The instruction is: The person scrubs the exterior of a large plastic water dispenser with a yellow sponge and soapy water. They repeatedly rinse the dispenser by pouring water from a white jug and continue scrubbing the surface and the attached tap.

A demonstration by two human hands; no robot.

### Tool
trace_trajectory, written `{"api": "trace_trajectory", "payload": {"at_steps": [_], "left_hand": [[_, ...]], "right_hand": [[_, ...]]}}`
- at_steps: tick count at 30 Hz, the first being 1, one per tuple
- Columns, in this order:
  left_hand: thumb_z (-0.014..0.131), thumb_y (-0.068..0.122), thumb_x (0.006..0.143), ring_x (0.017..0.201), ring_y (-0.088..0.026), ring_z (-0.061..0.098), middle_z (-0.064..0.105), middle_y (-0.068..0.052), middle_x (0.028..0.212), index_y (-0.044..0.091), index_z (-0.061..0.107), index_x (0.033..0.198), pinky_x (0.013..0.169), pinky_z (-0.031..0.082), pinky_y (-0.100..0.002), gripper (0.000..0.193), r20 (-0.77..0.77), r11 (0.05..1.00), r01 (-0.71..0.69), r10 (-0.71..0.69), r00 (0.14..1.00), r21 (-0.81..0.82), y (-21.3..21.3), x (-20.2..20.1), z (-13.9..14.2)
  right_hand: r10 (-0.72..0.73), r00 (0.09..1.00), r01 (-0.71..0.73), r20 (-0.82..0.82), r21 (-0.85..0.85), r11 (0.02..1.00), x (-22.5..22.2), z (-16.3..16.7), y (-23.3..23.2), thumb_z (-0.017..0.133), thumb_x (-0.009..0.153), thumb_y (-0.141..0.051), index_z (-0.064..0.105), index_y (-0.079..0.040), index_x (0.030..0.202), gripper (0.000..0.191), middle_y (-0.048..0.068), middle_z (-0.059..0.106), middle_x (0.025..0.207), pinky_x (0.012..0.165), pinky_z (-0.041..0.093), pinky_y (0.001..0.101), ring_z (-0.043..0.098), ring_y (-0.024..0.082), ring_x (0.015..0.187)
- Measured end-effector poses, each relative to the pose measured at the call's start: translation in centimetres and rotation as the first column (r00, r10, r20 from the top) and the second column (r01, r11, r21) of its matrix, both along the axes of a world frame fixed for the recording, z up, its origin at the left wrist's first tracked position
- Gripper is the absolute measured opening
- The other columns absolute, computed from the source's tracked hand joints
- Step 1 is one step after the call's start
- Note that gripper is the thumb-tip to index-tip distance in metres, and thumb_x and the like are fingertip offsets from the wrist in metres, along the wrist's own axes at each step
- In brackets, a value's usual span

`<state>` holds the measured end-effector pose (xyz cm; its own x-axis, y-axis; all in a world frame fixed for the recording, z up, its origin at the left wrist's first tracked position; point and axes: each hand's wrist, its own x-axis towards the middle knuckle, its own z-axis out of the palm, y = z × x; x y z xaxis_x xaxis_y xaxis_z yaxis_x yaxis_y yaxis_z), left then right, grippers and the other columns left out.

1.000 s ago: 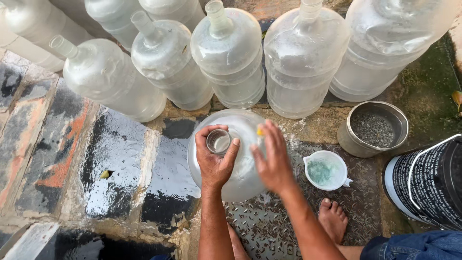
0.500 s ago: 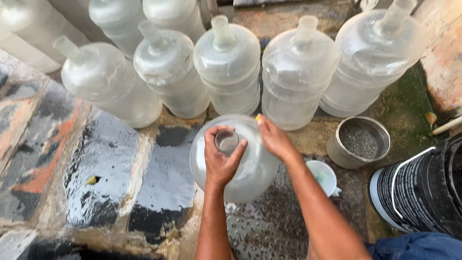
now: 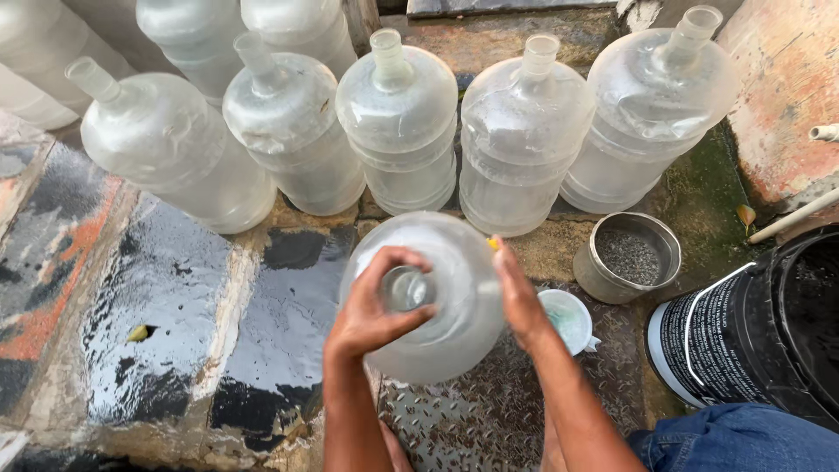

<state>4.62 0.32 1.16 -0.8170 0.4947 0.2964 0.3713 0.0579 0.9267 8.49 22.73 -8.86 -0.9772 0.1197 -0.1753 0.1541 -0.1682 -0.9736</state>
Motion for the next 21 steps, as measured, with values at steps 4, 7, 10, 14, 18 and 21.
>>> {"api": "trace_trajectory", "payload": {"at_steps": [4,7,10,14,18,21], "left_hand": [[0.078,0.007,0.075,0.111,-0.021,0.063,0.066,-0.006,0.114,0.013,0.054,0.117,0.091,0.052,-0.044,0.049,0.418,0.687,-0.696,0.581,0.698,0.209,-4.9,2.2,-3.0],[0.076,0.004,0.083,0.108,-0.024,0.063,0.064,-0.010,0.113,0.010,0.050,0.118,0.097,0.050,-0.044,0.044,0.405,0.503,-0.806,0.697,0.592,0.312,-9.2,2.5,-5.0],[0.075,0.003,0.083,0.109,-0.024,0.063,0.064,-0.010,0.112,0.009,0.051,0.119,0.105,0.050,-0.042,0.043,0.387,0.495,-0.772,0.672,0.631,0.400,-12.1,3.4,-6.7],[0.074,0.000,0.081,0.108,-0.024,0.064,0.064,-0.009,0.108,0.011,0.050,0.116,0.105,0.049,-0.044,0.044,0.371,0.530,-0.743,0.648,0.665,0.408,-13.2,3.6,-8.3],[0.072,0.001,0.080,0.108,-0.026,0.064,0.065,-0.008,0.110,0.011,0.051,0.117,0.105,0.048,-0.045,0.043,0.349,0.564,-0.710,0.622,0.701,0.421,-13.8,4.2,-8.5],[0.073,0.002,0.079,0.109,-0.027,0.064,0.065,-0.009,0.110,0.011,0.050,0.117,0.106,0.048,-0.046,0.045,0.324,0.591,-0.678,0.600,0.732,0.437,-14.2,4.2,-8.3]], "right_hand": [[0.130,0.960,0.046,-0.248,0.597,0.801,1.8,-4.6,-3.9,0.010,0.105,-0.059,0.021,-0.007,0.163,0.078,0.017,0.018,0.172,0.127,0.007,0.0508,0.017,0.033,0.159],[0.171,0.974,-0.214,0.150,0.857,0.469,0.1,-7.6,-3.9,0.006,0.098,-0.062,0.017,-0.013,0.163,0.081,0.010,0.014,0.171,0.124,-0.005,0.0574,0.014,0.029,0.157],[0.001,0.799,-0.473,0.601,0.628,0.618,-2.2,-7.2,-3.2,0.013,0.097,-0.072,0.015,-0.011,0.163,0.090,0.009,0.015,0.172,0.127,-0.001,0.0551,0.013,0.026,0.160],[0.192,0.980,-0.168,0.044,0.692,0.702,-0.9,-4.0,-8.3,0.011,0.099,-0.072,0.025,-0.005,0.159,0.090,0.021,0.015,0.170,0.129,0.005,0.0476,0.010,0.034,0.159],[0.435,0.841,-0.118,-0.323,0.674,0.729,1.1,-2.7,-13.6,0.011,0.102,-0.068,0.028,-0.009,0.161,0.085,0.015,0.021,0.172,0.128,0.005,0.0519,0.016,0.032,0.160],[0.357,0.915,-0.104,-0.189,0.744,0.660,-1.0,-5.0,-9.8,0.013,0.103,-0.064,0.036,-0.020,0.158,0.074,0.004,0.033,0.170,0.129,0.005,0.0542,0.028,0.023,0.158]]}}
